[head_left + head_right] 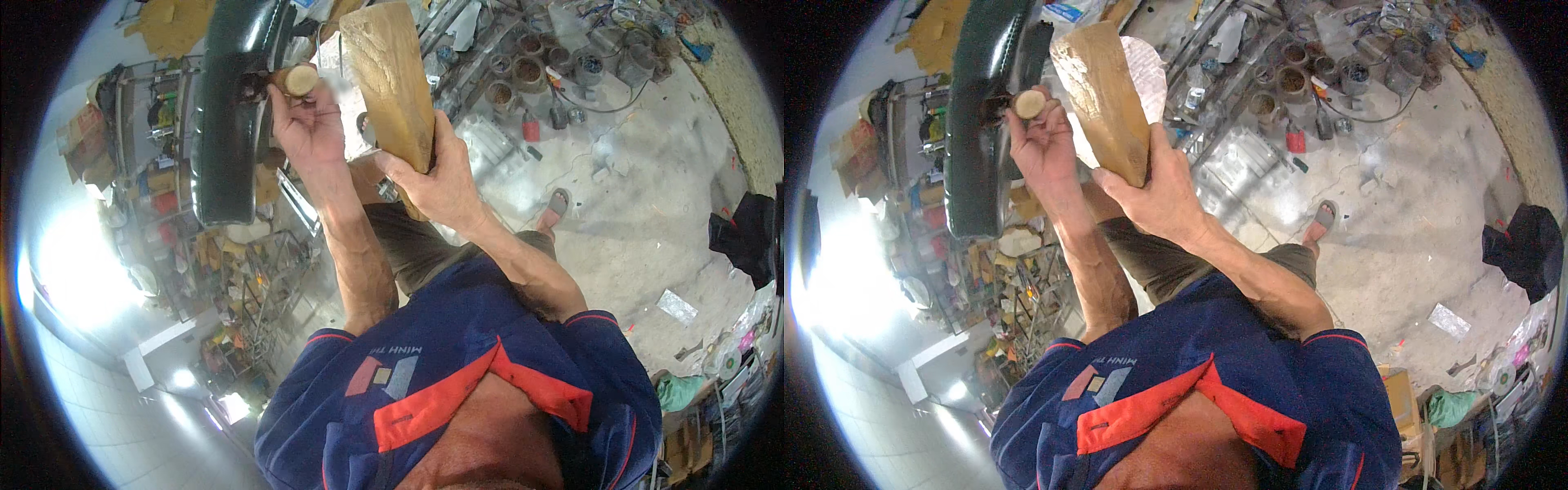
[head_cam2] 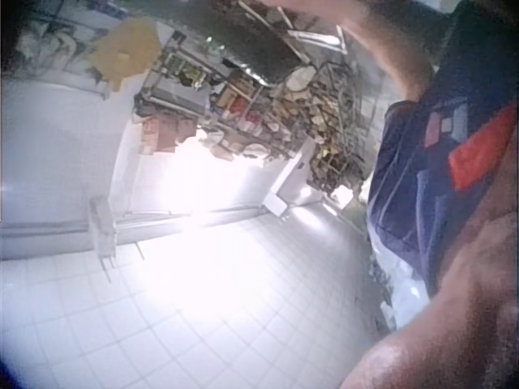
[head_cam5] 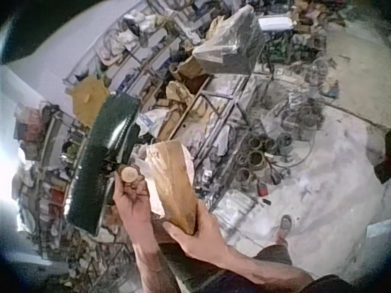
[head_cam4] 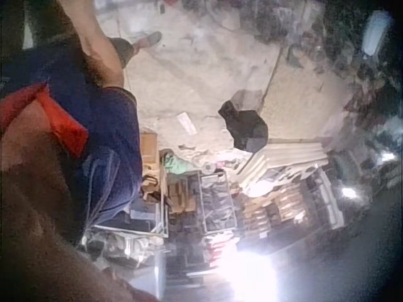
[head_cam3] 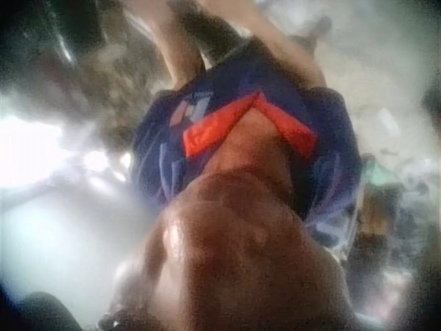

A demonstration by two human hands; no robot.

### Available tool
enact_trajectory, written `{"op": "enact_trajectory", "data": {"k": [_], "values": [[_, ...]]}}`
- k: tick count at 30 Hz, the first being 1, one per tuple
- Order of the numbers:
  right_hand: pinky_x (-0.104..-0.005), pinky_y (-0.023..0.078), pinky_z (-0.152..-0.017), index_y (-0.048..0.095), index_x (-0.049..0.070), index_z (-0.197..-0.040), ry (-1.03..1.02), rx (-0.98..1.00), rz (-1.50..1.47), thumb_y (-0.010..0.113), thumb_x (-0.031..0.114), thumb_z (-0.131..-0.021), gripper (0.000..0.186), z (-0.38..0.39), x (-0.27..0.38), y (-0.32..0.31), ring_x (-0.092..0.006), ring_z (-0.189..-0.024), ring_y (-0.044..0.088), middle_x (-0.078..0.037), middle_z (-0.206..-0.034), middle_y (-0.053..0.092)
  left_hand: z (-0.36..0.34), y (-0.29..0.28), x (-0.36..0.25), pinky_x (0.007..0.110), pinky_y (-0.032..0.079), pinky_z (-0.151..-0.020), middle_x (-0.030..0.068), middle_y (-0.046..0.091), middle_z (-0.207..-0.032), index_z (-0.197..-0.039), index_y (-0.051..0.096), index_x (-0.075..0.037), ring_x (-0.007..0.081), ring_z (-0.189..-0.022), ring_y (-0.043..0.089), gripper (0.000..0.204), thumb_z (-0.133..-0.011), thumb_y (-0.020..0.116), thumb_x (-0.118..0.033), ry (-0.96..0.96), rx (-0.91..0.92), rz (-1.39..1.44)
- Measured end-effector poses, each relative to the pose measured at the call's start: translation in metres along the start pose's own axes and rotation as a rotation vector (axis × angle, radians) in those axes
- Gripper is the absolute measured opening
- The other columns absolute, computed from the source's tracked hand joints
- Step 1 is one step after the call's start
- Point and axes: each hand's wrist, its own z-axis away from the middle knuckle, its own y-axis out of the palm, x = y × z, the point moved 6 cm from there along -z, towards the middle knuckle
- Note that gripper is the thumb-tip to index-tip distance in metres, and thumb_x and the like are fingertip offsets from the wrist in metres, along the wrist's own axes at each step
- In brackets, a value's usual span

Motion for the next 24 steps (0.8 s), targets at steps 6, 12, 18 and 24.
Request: {"op": "enact_trajectory", "data": {"k": [6,12,18,24], "values": [[-0.0450,0.060,-0.082,0.056,-0.009,-0.125,0.089,0.005,-0.062,0.087,0.026,-0.087,0.061,0.005,-0.006,-0.003,-0.0343,-0.094,0.077,-0.027,-0.103,0.075,-0.007,0.000,0.001,0.028,0.041,-0.063,0.0173,0.068,-0.105,-0.114,0.066,0.001,0.0171,-0.077,0.049,0.032,-0.109,0.064,-0.031,0.009,-0.098,0.031],[-0.0430,0.061,-0.083,0.056,-0.009,-0.126,0.077,-0.017,-0.004,0.086,0.026,-0.087,0.061,0.006,-0.003,-0.006,-0.0300,-0.095,0.077,-0.025,-0.104,0.076,-0.010,-0.013,-0.010,0.035,0.052,-0.069,0.0099,0.071,-0.098,-0.112,0.069,-0.002,0.0197,-0.079,0.061,0.032,-0.107,0.070,-0.033,0.051,-0.107,-0.092],[-0.0436,0.060,-0.083,0.057,-0.009,-0.125,0.028,0.001,0.044,0.086,0.026,-0.086,0.060,0.006,-0.002,-0.005,-0.0323,-0.097,0.078,-0.026,-0.103,0.076,-0.007,-0.009,-0.008,0.030,0.039,-0.062,0.0116,0.068,-0.103,-0.115,0.067,-0.002,0.0171,-0.077,0.049,0.028,-0.111,0.060,-0.028,0.074,-0.132,-0.023],[-0.0440,0.060,-0.081,0.056,-0.008,-0.121,-0.044,0.034,0.024,0.087,0.025,-0.086,0.057,0.001,0.007,0.005,-0.0338,-0.095,0.079,-0.026,-0.100,0.076,-0.011,-0.011,-0.018,0.033,0.050,-0.069,0.0103,0.071,-0.098,-0.112,0.070,-0.002,0.0192,-0.078,0.059,0.029,-0.107,0.070,-0.030,0.035,-0.052,-0.036]]}}
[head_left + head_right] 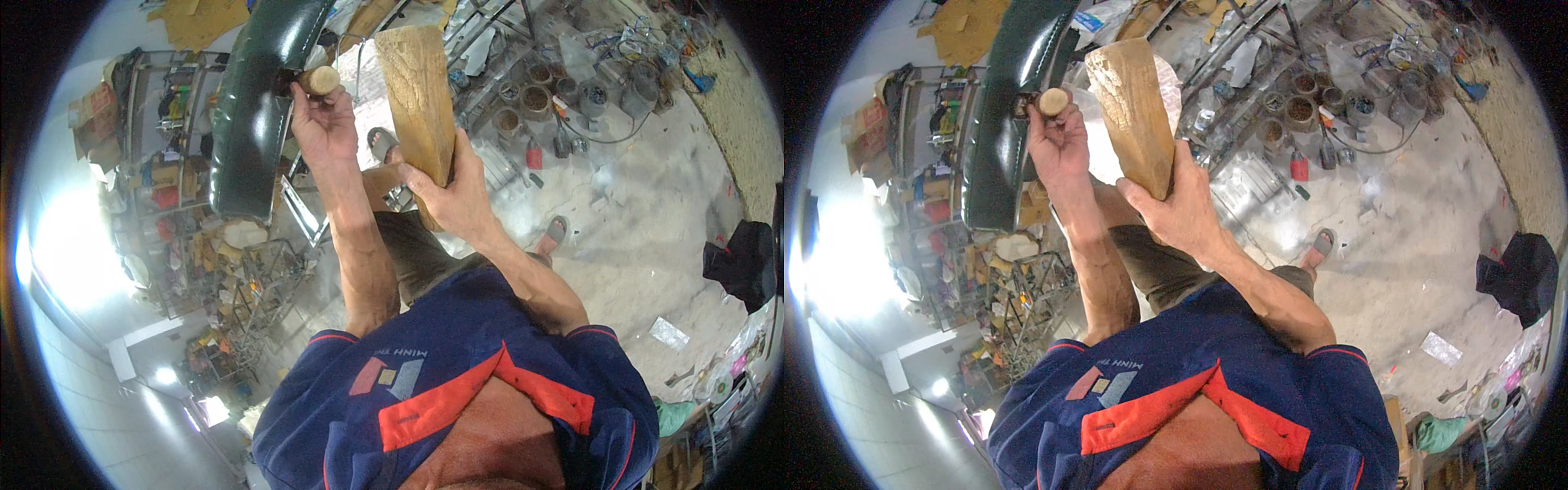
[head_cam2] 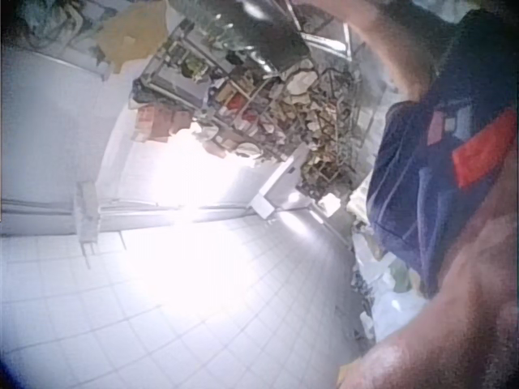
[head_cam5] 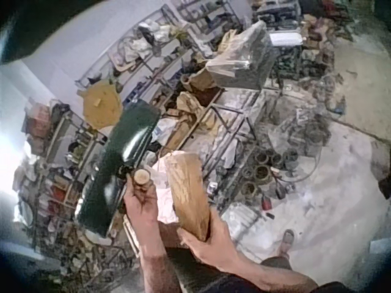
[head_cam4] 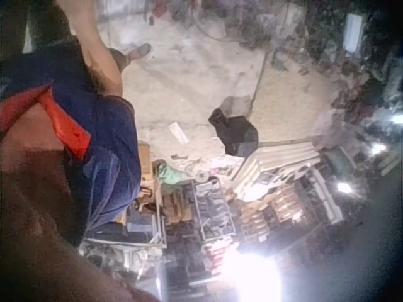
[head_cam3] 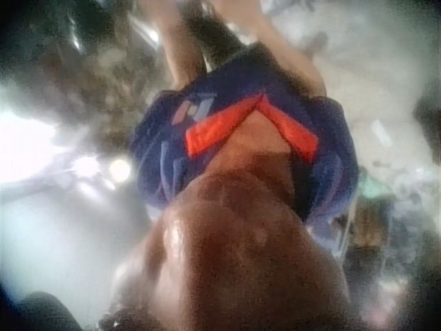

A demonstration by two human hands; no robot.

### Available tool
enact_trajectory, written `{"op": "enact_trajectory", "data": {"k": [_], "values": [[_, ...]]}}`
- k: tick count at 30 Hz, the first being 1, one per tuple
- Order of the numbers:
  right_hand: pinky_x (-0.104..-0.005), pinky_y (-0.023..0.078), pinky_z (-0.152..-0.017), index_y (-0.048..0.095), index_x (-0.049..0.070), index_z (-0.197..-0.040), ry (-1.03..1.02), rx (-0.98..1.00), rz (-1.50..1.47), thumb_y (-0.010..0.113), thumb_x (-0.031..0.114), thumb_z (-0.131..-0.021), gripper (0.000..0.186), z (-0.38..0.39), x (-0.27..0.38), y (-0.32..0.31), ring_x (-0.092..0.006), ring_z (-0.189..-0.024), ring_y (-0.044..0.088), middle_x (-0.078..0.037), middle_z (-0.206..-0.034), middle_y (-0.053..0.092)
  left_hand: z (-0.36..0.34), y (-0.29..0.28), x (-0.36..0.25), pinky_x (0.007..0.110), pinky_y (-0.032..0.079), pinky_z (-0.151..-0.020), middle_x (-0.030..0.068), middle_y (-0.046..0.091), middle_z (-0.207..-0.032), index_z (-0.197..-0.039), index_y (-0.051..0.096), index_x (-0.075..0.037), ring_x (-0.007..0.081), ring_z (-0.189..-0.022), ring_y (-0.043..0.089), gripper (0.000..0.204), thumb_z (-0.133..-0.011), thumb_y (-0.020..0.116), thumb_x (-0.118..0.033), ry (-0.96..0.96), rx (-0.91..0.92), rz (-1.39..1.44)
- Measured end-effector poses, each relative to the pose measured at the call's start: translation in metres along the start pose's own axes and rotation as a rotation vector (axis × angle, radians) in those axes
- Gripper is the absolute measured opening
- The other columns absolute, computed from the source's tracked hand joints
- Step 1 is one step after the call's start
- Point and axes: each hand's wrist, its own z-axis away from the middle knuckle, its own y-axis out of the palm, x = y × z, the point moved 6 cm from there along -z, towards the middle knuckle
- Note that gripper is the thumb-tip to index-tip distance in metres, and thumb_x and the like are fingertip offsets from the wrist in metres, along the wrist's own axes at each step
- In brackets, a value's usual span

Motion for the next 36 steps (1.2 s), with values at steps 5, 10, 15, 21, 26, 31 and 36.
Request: {"op": "enact_trajectory", "data": {"k": [5,10,15,21,26,31,36], "values": [[-0.0469,0.060,-0.077,0.054,-0.006,-0.118,-0.011,0.023,-0.015,0.087,0.025,-0.087,0.055,-0.007,0.010,0.015,-0.0400,-0.091,0.079,-0.028,-0.097,0.075,-0.006,-0.002,-0.006,0.035,0.053,-0.076,0.0121,0.073,-0.109,-0.119,0.069,-0.003,0.0214,-0.086,0.062,0.031,-0.109,0.063,-0.032,-0.033,0.055,0.003],[-0.0502,0.060,-0.077,0.051,-0.006,-0.116,-0.033,0.081,0.183,0.088,0.024,-0.086,0.056,-0.025,0.001,0.040,-0.0478,-0.091,0.076,-0.031,-0.094,0.073,-0.001,-0.003,0.000,0.045,0.058,-0.103,0.0103,0.074,-0.124,-0.128,0.070,-0.008,0.0252,-0.115,0.070,0.031,-0.110,0.062,-0.032,0.079,-0.214,-0.216],[-0.0508,0.060,-0.078,0.048,-0.007,-0.122,-0.054,-0.004,0.104,0.088,0.024,-0.087,0.063,-0.024,0.010,0.034,-0.0470,-0.094,0.076,-0.032,-0.099,0.072,-0.011,-0.026,-0.007,0.043,0.057,-0.098,0.0090,0.075,-0.121,-0.126,0.071,-0.008,0.0239,-0.111,0.070,0.029,-0.109,0.064,-0.031,0.045,-0.169,-0.121],[-0.0536,0.059,-0.079,0.048,-0.007,-0.124,-0.120,-0.076,0.068,0.089,0.025,-0.086,0.064,-0.018,-0.014,0.047,-0.0465,-0.093,0.076,-0.031,-0.100,0.073,-0.007,-0.017,-0.005,0.032,0.052,-0.073,0.0077,0.076,-0.112,-0.120,0.072,-0.008,0.0179,-0.092,0.067,0.028,-0.108,0.066,-0.032,0.109,-0.254,-0.179],[-0.0445,0.059,-0.082,0.053,-0.005,-0.125,0.010,0.051,0.129,0.087,0.019,-0.087,0.056,-0.031,-0.012,0.038,-0.0324,-0.096,0.075,-0.024,-0.106,0.076,-0.001,-0.015,-0.007,0.030,0.053,-0.070,0.0108,0.075,-0.110,-0.119,0.071,-0.006,0.0172,-0.087,0.066,0.030,-0.109,0.065,-0.033,0.064,-0.210,-0.225],[-0.0368,0.059,-0.084,0.054,-0.005,-0.128,0.033,-0.016,-0.004,0.084,0.012,-0.090,0.051,-0.031,0.001,0.020,-0.0190,-0.097,0.073,-0.014,-0.107,0.076,-0.002,-0.004,0.000,0.030,0.052,-0.069,0.0108,0.073,-0.106,-0.117,0.068,-0.003,0.0202,-0.084,0.063,0.031,-0.111,0.062,-0.033,-0.036,0.088,-0.067],[-0.0356,0.059,-0.079,0.053,-0.005,-0.125,-0.092,0.023,0.071,0.087,0.015,-0.089,0.053,-0.029,0.014,0.024,-0.0217,-0.092,0.075,-0.017,-0.102,0.076,-0.002,0.005,0.002,0.032,0.052,-0.070,0.0100,0.073,-0.106,-0.116,0.069,-0.004,0.0208,-0.085,0.063,0.032,-0.110,0.063,-0.035,-0.070,0.186,0.093]]}}
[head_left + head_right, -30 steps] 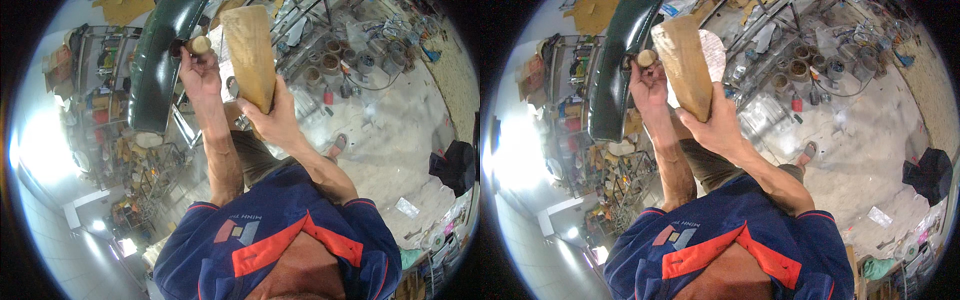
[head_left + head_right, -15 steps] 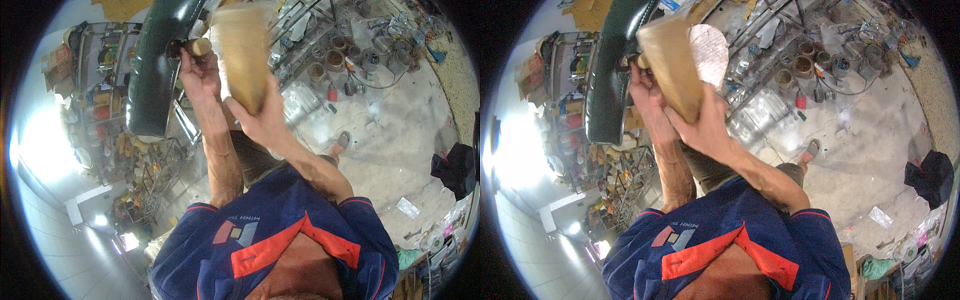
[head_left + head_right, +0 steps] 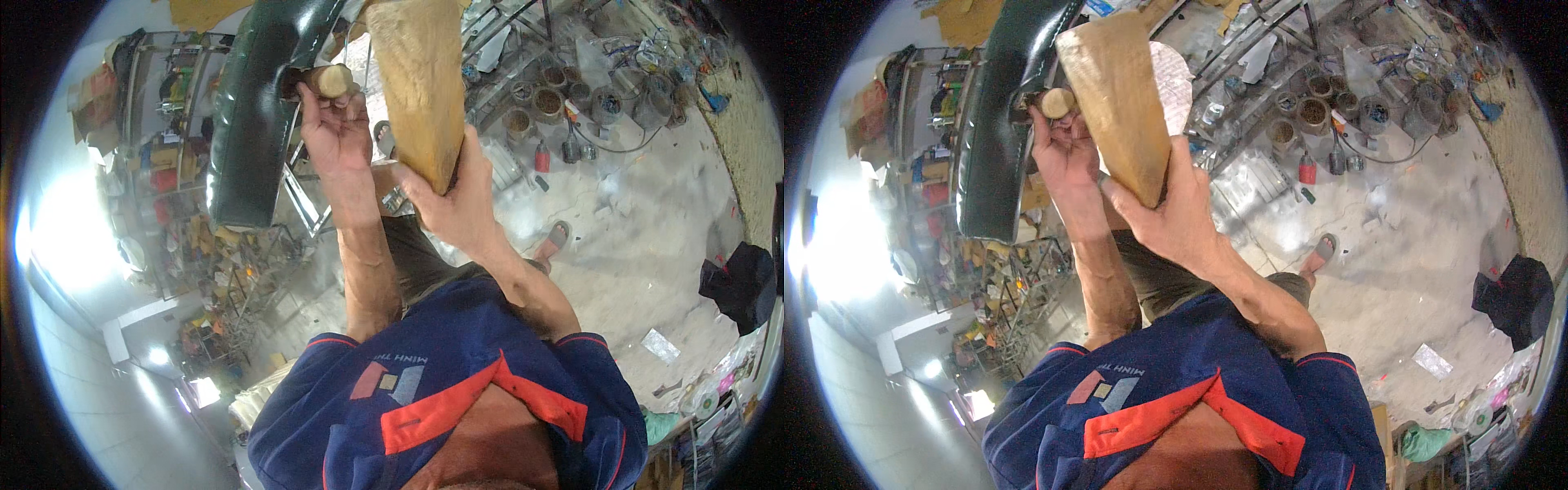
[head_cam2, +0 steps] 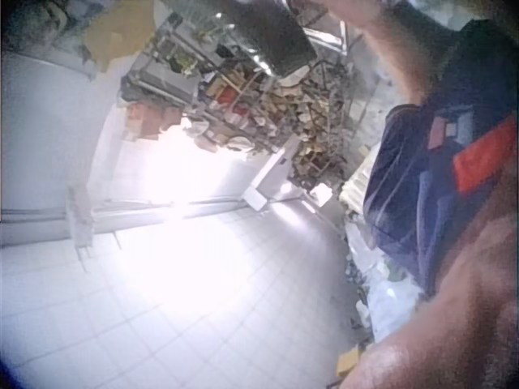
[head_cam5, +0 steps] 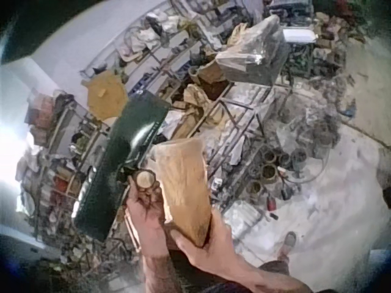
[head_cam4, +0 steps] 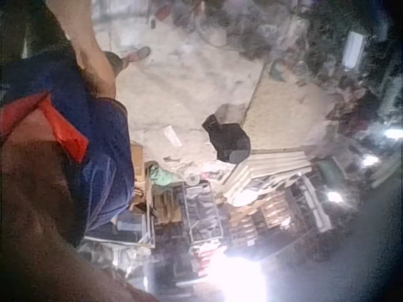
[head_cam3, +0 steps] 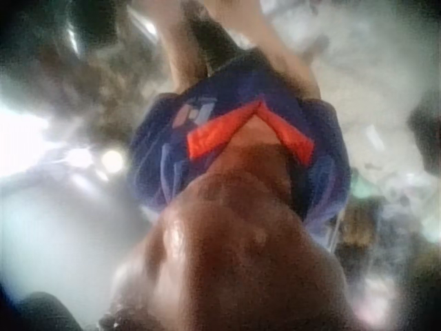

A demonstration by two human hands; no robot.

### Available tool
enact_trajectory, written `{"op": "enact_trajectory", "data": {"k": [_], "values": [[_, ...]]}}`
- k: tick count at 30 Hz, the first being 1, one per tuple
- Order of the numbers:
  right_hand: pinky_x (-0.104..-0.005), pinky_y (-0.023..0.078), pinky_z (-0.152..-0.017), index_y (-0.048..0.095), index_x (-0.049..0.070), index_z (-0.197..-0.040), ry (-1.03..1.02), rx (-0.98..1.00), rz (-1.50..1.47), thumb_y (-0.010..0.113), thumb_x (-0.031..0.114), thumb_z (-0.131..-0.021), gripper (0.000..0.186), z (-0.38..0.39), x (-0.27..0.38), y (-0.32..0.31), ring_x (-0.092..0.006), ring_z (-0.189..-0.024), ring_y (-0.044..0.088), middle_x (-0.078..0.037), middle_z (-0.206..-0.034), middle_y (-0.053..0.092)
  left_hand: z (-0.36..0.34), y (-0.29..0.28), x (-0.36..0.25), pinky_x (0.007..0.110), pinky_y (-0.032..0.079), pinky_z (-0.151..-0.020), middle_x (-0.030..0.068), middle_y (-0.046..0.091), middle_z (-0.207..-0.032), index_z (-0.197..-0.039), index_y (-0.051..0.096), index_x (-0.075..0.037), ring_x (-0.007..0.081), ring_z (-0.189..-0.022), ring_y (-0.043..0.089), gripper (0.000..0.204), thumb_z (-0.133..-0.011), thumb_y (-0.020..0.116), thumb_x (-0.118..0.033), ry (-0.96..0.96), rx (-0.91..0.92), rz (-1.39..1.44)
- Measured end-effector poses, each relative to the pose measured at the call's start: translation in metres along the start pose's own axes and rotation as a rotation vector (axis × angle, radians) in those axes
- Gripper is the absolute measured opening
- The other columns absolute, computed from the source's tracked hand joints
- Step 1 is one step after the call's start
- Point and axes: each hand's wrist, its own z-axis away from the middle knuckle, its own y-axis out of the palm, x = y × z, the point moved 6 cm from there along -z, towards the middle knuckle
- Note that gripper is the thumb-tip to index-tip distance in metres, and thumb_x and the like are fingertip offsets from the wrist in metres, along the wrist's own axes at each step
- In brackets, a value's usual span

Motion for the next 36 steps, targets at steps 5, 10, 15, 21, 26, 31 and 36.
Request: {"op": "enact_trajectory", "data": {"k": [5,10,15,21,26,31,36], "values": [[-0.0389,0.060,-0.075,0.052,-0.004,-0.124,-0.104,0.039,0.094,0.088,0.017,-0.087,0.056,0.007,0.020,0.016,-0.0271,-0.090,0.079,-0.020,-0.099,0.076,0.001,-0.012,-0.002,0.039,0.059,-0.090,0.0104,0.075,-0.119,-0.125,0.071,-0.006,0.0219,-0.106,0.071,0.040,-0.109,0.063,-0.042,0.039,-0.290,-0.086],[-0.0418,0.061,-0.077,0.051,-0.004,-0.125,0.024,0.152,0.238,0.089,0.014,-0.086,0.058,-0.004,-0.005,0.031,-0.0306,-0.092,0.079,-0.022,-0.099,0.076,0.008,-0.005,0.001,0.042,0.059,-0.096,0.0104,0.075,-0.125,-0.133,0.069,-0.007,0.0249,-0.118,0.070,0.047,-0.109,0.060,-0.047,0.112,-0.247,-0.335],[-0.0423,0.060,-0.086,0.050,-0.006,-0.129,-0.051,0.018,0.019,0.087,0.013,-0.087,0.058,0.001,0.029,0.013,-0.0293,-0.106,0.076,-0.022,-0.114,0.073,-0.008,-0.027,-0.012,0.040,0.059,-0.088,0.0102,0.073,-0.126,-0.130,0.067,-0.007,0.0249,-0.113,0.069,0.039,-0.110,0.062,-0.040,0.069,-0.159,-0.117],[-0.0511,0.059,-0.080,0.050,-0.007,-0.122,0.170,0.257,0.239,0.088,0.024,-0.086,0.061,-0.019,-0.024,0.033,-0.0545,-0.091,0.072,-0.035,-0.098,0.070,-0.010,-0.025,-0.005,0.029,0.041,-0.063,0.0071,0.070,-0.107,-0.119,0.069,-0.003,0.0170,-0.080,0.051,0.032,-0.109,0.065,-0.033,0.177,-0.398,-0.121],[-0.0539,0.059,-0.073,0.050,-0.005,-0.120,0.055,-0.014,0.052,0.087,0.029,-0.087,0.060,0.001,-0.032,0.008,-0.0512,-0.090,0.075,-0.032,-0.094,0.072,-0.004,-0.035,-0.018,0.033,0.048,-0.073,0.0104,0.074,-0.119,-0.123,0.069,-0.003,0.0192,-0.093,0.063,0.035,-0.110,0.063,-0.035,0.005,0.003,-0.037],[-0.0469,0.060,-0.075,0.052,-0.004,-0.121,0.066,-0.027,-0.055,0.088,0.023,-0.087,0.056,-0.007,-0.034,-0.015,-0.0408,-0.093,0.079,-0.025,-0.095,0.076,0.022,0.005,0.022,0.036,0.051,-0.081,0.0126,0.073,-0.130,-0.131,0.068,-0.005,0.0244,-0.102,0.064,0.040,-0.110,0.059,-0.038,0.015,-0.231,-0.350],[-0.0460,0.061,-0.078,0.055,-0.005,-0.119,0.149,-0.053,-0.062,0.088,0.024,-0.086,0.055,-0.008,-0.041,-0.025,-0.0372,-0.095,0.080,-0.024,-0.097,0.077,0.014,0.008,0.025,0.044,0.057,-0.098,0.0168,0.072,-0.131,-0.132,0.065,0.000,0.0361,-0.135,0.060,0.041,-0.110,0.060,-0.034,-0.015,-0.140,-0.228]]}}
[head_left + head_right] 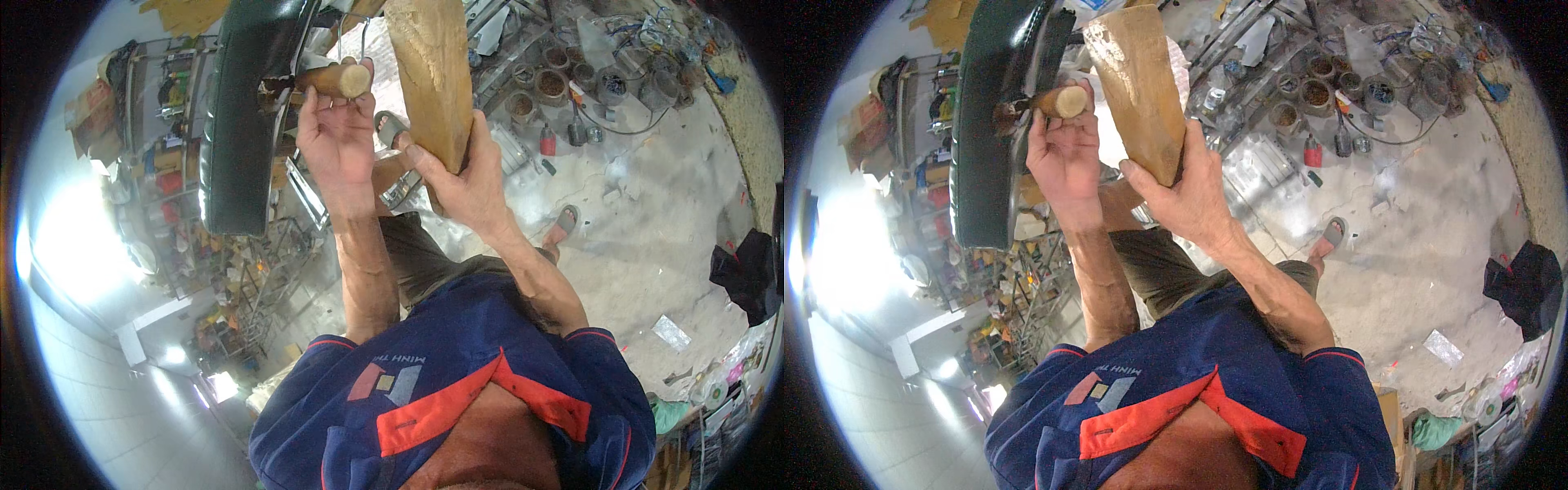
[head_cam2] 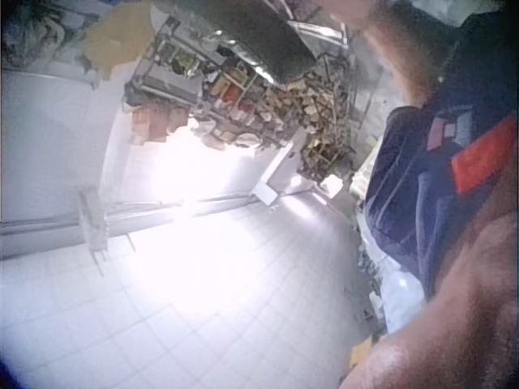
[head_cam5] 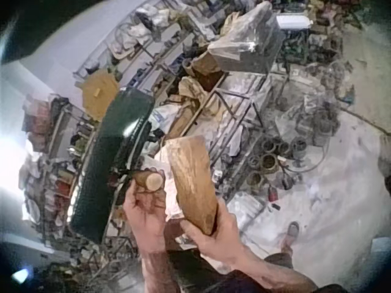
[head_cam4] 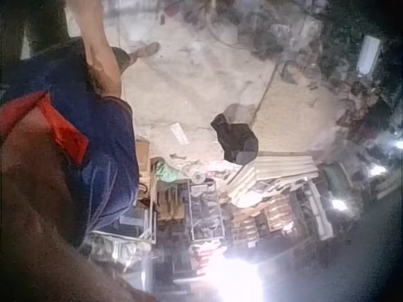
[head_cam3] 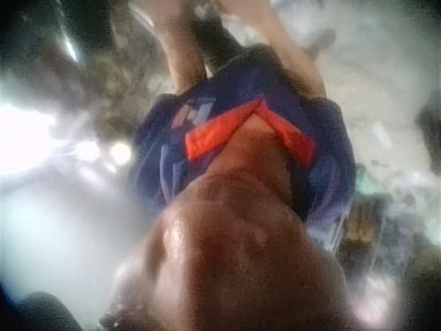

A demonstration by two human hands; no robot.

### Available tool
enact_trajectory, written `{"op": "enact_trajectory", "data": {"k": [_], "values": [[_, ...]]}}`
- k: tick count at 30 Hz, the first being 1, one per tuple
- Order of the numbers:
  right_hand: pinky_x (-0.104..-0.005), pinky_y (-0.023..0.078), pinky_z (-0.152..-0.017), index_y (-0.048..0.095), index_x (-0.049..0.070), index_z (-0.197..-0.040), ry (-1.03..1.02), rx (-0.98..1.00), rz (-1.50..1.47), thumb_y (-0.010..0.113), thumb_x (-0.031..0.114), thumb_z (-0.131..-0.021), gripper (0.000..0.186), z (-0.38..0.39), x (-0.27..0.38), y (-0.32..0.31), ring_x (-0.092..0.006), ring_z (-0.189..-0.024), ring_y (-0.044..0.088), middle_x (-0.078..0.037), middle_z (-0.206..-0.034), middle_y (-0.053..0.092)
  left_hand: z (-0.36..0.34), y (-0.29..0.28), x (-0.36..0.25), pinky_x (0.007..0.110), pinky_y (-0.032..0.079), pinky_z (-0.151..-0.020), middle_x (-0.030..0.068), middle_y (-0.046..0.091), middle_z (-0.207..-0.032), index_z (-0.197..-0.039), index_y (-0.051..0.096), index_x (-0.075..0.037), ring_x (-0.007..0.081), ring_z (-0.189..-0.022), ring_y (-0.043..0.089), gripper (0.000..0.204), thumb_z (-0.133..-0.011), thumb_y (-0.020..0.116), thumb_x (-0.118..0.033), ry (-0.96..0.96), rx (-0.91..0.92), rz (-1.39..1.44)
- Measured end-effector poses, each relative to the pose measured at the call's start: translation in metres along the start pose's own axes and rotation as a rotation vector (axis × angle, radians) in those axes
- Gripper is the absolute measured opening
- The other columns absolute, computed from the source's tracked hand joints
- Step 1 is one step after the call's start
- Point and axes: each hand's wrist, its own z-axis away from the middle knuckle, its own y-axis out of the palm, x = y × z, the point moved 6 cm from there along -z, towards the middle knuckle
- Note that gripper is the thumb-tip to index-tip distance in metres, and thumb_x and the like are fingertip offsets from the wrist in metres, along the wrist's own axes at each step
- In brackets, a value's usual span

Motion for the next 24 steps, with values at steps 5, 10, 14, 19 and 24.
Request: {"op": "enact_trajectory", "data": {"k": [5,10,14,19,24], "values": [[-0.0460,0.061,-0.080,0.057,-0.006,-0.119,0.002,-0.027,0.015,0.088,0.025,-0.086,0.055,-0.002,-0.002,-0.008,-0.0356,-0.096,0.079,-0.026,-0.100,0.077,-0.007,-0.013,-0.002,0.039,0.060,-0.091,0.0245,0.067,-0.135,-0.134,0.063,0.004,0.0403,-0.138,0.058,0.042,-0.107,0.067,-0.029,0.018,-0.037,0.094],[-0.0423,0.059,-0.084,0.057,-0.006,-0.124,0.017,-0.015,0.064,0.086,0.023,-0.088,0.055,-0.006,0.001,-0.015,-0.0299,-0.098,0.076,-0.022,-0.105,0.076,-0.009,-0.005,-0.005,0.042,0.064,-0.091,0.0199,0.070,-0.130,-0.132,0.062,0.002,0.0379,-0.133,0.064,0.041,-0.110,0.063,-0.031,0.003,0.040,0.199],[-0.0362,0.057,-0.087,0.057,-0.005,-0.129,0.046,0.004,0.023,0.084,0.020,-0.092,0.052,-0.011,0.002,-0.022,-0.0180,-0.099,0.069,-0.014,-0.109,0.073,-0.011,-0.001,-0.004,0.044,0.062,-0.095,0.0203,0.071,-0.132,-0.129,0.064,0.002,0.0376,-0.135,0.063,0.039,-0.110,0.063,-0.031,0.014,0.073,0.211],[-0.0353,0.057,-0.087,0.058,-0.005,-0.128,0.069,0.009,0.046,0.083,0.018,-0.092,0.050,-0.015,0.004,-0.028,-0.0172,-0.098,0.069,-0.013,-0.110,0.072,-0.011,0.001,-0.005,0.046,0.058,-0.096,0.0241,0.067,-0.138,-0.130,0.064,0.004,0.0376,-0.142,0.056,0.035,-0.109,0.063,-0.024,0.124,0.008,0.187],[-0.0345,0.056,-0.088,0.058,-0.004,-0.129,0.061,0.005,0.038,0.083,0.017,-0.092,0.049,-0.015,0.010,-0.030,-0.0170,-0.098,0.069,-0.013,-0.110,0.072,-0.012,0.004,-0.007,0.045,0.056,-0.095,0.0247,0.065,-0.139,-0.133,0.063,0.005,0.0377,-0.138,0.058,0.034,-0.109,0.062,-0.020,0.166,0.035,0.265]]}}
